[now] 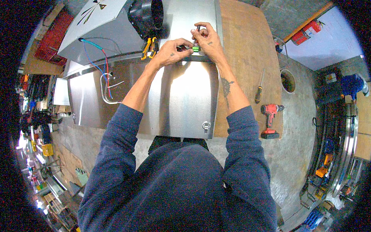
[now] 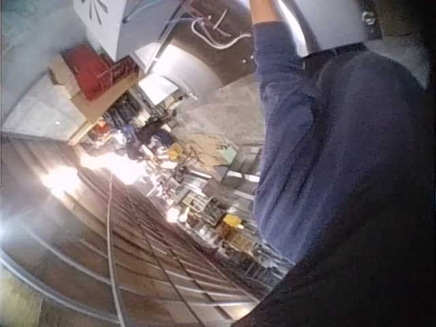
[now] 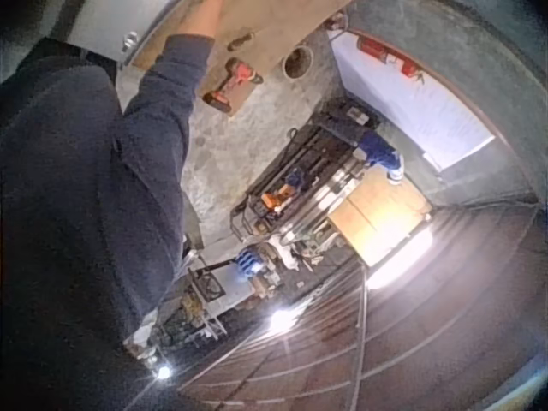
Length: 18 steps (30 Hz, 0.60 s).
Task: The person connects wires to a green terminal block on a stainless steel appliance. They insert individual wires into the block and tighten the screws with a screwdriver to secure the connections.
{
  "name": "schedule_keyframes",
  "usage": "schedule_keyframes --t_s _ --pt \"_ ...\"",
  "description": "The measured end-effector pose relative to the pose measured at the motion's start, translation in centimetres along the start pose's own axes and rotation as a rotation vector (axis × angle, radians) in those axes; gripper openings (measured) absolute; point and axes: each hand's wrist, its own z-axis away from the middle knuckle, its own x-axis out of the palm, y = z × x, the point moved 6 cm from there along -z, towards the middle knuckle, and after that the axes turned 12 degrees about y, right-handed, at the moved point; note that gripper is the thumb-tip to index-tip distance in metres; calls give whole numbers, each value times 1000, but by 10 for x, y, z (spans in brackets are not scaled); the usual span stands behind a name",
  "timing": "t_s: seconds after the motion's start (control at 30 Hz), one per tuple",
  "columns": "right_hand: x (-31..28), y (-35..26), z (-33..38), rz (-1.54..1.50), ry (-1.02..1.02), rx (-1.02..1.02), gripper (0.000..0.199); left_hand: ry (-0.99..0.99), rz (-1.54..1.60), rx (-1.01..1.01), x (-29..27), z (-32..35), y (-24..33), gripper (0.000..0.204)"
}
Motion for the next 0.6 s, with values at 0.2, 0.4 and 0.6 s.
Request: schedule_keyframes --t_s 0.2,0.4,0.6 --pt "-2 1 -2 58 13 -23 41 -7 -6 -10 0 -1 -2 35" --pt "-2 1 -1 59 17 -12 42 1 -16 -5 -1 0 -3 37" --pt "-1 1 -2 88 25 -32 42 -4 -24 -27 -2 0 0 40"
